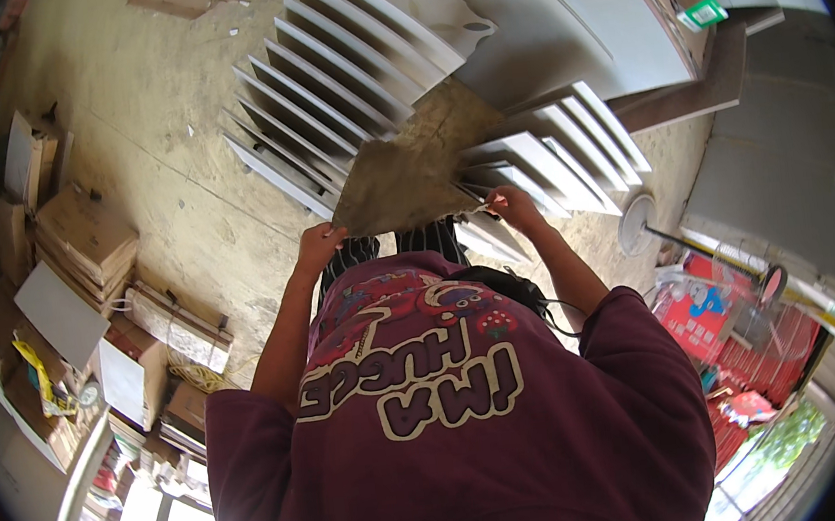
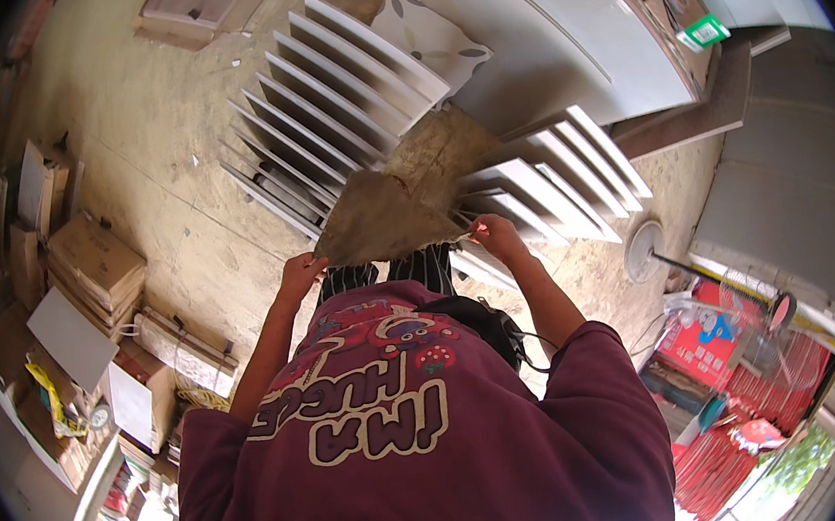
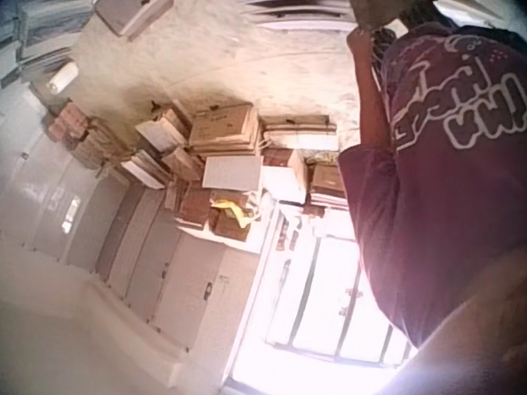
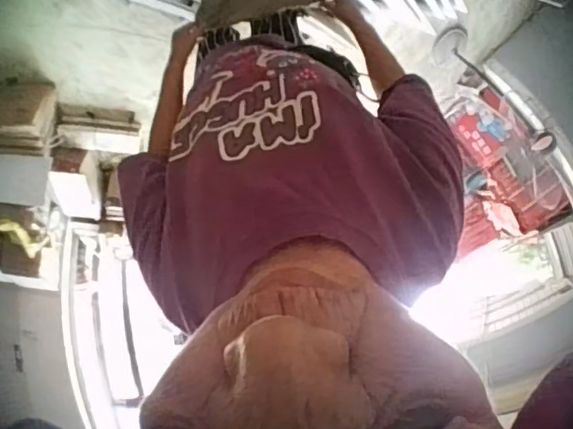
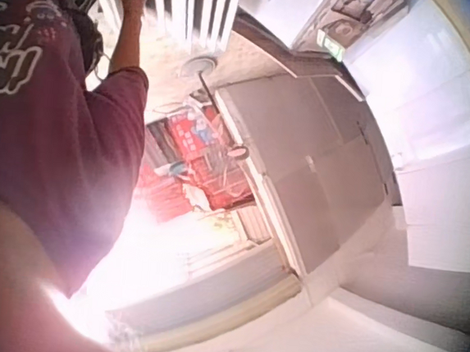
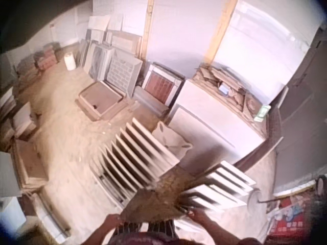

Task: The person wipes a large floor fan and then wipes several panels stacked on the floor using a cloth.

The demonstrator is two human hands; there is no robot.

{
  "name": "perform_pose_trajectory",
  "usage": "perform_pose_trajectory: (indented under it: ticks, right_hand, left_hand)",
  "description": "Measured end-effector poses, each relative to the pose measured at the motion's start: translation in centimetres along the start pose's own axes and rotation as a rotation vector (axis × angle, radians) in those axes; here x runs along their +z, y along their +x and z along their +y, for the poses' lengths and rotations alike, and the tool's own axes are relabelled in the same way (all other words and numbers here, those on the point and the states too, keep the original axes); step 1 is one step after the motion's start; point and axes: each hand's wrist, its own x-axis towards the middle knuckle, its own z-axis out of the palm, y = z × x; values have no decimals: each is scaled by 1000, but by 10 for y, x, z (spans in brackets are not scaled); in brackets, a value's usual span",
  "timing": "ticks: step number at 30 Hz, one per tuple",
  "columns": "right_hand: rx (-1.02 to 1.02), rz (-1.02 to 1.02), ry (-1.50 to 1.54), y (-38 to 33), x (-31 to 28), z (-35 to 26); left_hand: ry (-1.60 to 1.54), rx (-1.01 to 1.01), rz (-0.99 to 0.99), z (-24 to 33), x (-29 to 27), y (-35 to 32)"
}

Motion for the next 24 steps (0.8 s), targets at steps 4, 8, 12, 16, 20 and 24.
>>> perform_pose_trajectory:
  ticks: [4, 8, 12, 16, 20, 24]
  right_hand:
    - [-17, 88, 68, -42, 32, -11]
    - [-21, 133, 180, -80, 65, -12]
    - [-9, 175, 214, -109, 91, -6]
    - [0, 224, 248, -132, 99, -2]
    - [-27, 310, 323, -157, 93, 10]
    - [-2, 393, 325, -191, 78, 28]
  left_hand:
    - [6, -1, -19, -9, -18, -28]
    - [54, 19, -67, -18, -28, -53]
    - [106, 7, -81, -41, -30, -68]
    - [177, 54, -85, -40, -14, -81]
    - [368, 209, -54, -31, 10, -82]
    - [457, 356, -24, -1, 46, -88]
